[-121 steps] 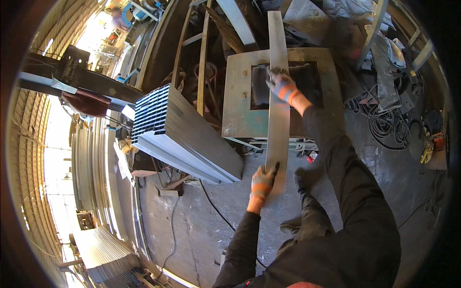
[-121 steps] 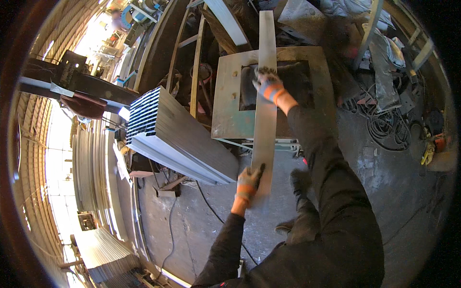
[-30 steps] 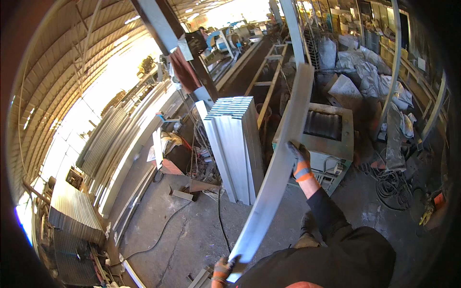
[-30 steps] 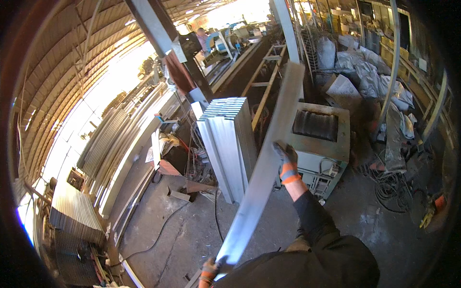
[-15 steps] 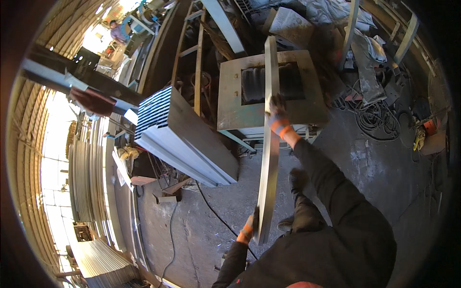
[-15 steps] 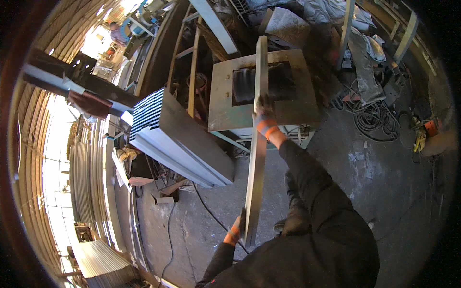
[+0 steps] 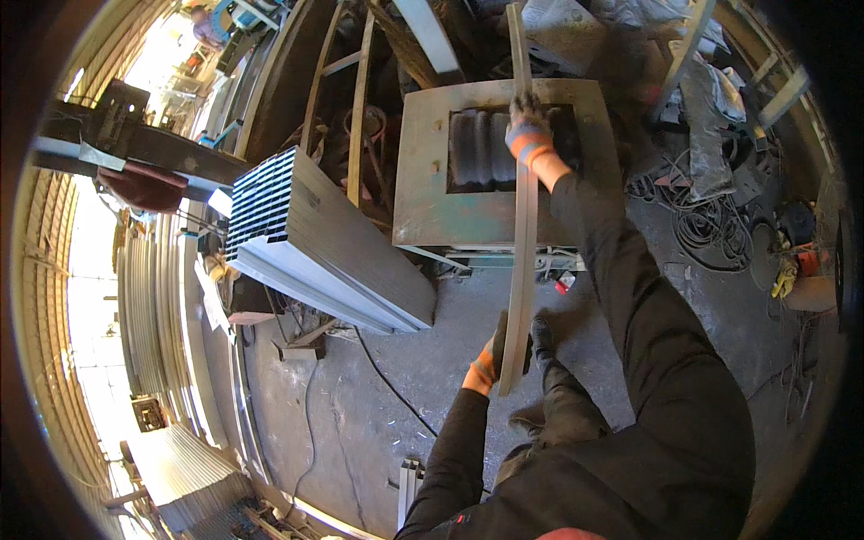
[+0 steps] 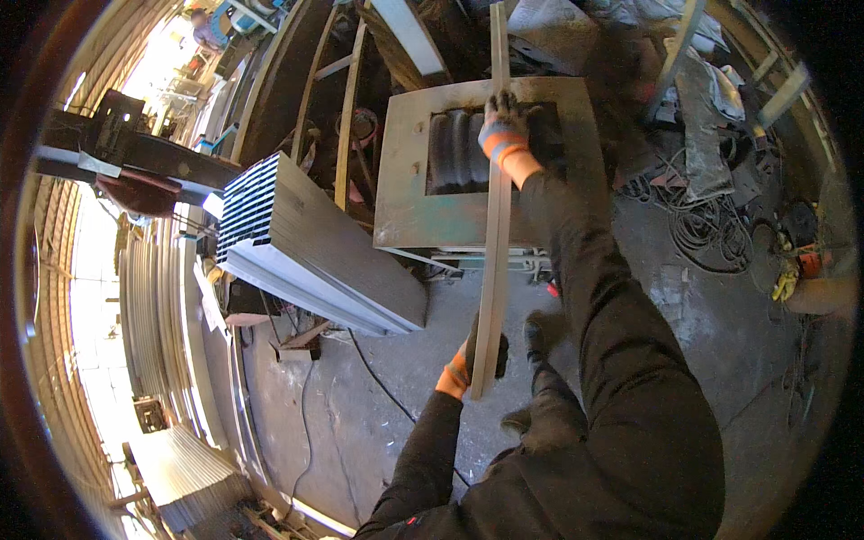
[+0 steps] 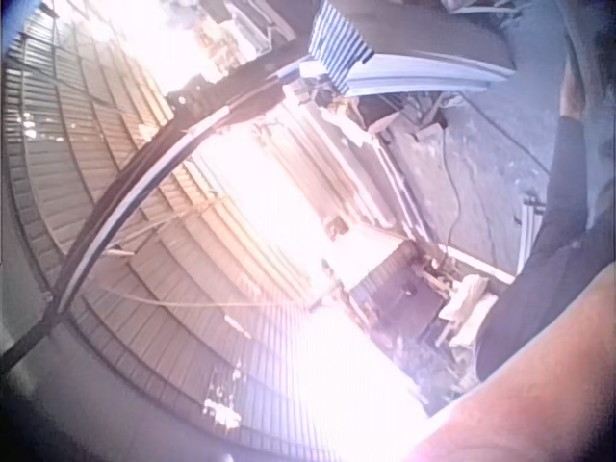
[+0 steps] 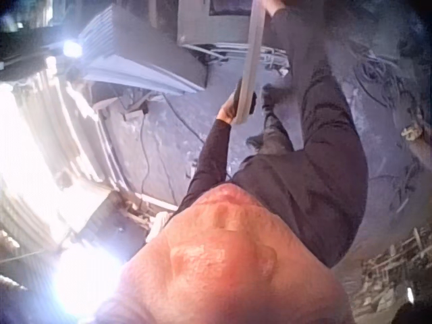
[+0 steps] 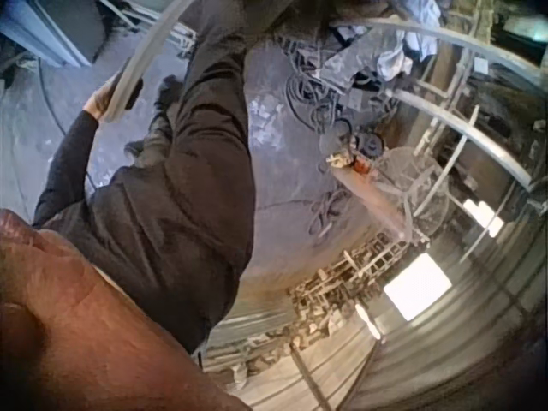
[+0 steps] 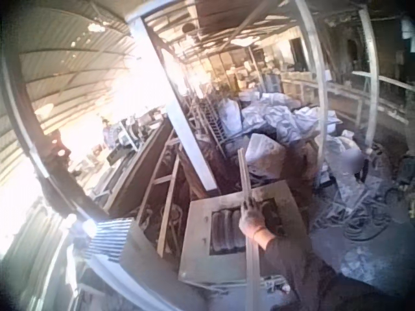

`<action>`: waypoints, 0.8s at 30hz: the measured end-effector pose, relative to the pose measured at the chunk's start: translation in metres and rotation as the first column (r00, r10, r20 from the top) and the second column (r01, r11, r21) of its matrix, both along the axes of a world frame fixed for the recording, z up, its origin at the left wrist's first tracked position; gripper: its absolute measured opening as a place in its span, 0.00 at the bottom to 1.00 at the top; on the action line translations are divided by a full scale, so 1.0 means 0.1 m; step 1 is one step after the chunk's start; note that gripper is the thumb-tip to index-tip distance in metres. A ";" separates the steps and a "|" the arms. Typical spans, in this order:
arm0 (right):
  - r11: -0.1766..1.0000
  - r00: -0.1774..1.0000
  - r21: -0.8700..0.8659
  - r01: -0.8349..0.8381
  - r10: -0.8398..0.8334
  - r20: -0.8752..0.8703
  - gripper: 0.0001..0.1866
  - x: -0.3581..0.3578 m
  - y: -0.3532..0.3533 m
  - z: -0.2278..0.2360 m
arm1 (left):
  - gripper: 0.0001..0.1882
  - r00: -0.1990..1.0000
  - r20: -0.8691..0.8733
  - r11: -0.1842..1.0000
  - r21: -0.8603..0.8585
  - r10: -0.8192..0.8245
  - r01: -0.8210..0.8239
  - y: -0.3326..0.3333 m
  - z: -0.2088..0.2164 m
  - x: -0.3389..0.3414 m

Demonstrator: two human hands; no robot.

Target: The person repeatedly feeds long metal sheets through a roller machine to smooth or flatten them, then stacks the finished pieces. The person handles each sheet individually, guiding it through the rollers and placing it on a growing stack.

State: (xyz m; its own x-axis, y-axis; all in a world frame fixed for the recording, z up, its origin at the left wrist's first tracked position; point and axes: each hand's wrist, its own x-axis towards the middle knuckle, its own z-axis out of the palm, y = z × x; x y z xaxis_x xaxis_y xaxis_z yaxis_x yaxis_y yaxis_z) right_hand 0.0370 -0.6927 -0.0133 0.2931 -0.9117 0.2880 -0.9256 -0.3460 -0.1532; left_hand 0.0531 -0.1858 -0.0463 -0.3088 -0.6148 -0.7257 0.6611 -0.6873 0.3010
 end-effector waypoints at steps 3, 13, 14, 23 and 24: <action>0.998 0.981 -0.032 -0.054 0.059 0.186 0.36 -0.15 0.70 0.02 | 0.36 0.985 -0.165 0.999 0.013 0.041 -0.040 0.69 -0.14 -0.07; 0.987 0.951 0.034 -0.154 0.139 0.275 0.43 -0.47 3.57 0.11 | 0.28 0.903 -0.410 0.977 0.208 0.130 -0.047 3.76 -0.47 -0.34; 0.987 0.937 -0.018 -0.160 0.158 0.312 0.43 -0.51 3.87 0.13 | 0.31 0.938 -0.324 0.967 0.251 0.123 -0.040 4.05 -0.47 -0.39; 0.982 0.922 0.048 -0.182 0.153 0.356 0.43 -0.91 5.89 0.23 | 0.32 0.809 -0.583 0.992 -0.042 0.070 -0.116 5.93 -0.16 -0.55; 0.984 0.916 0.014 -0.180 0.162 0.368 0.43 -0.94 6.02 0.22 | 0.32 0.841 -0.534 0.993 -0.016 0.091 -0.118 6.03 -0.11 -0.55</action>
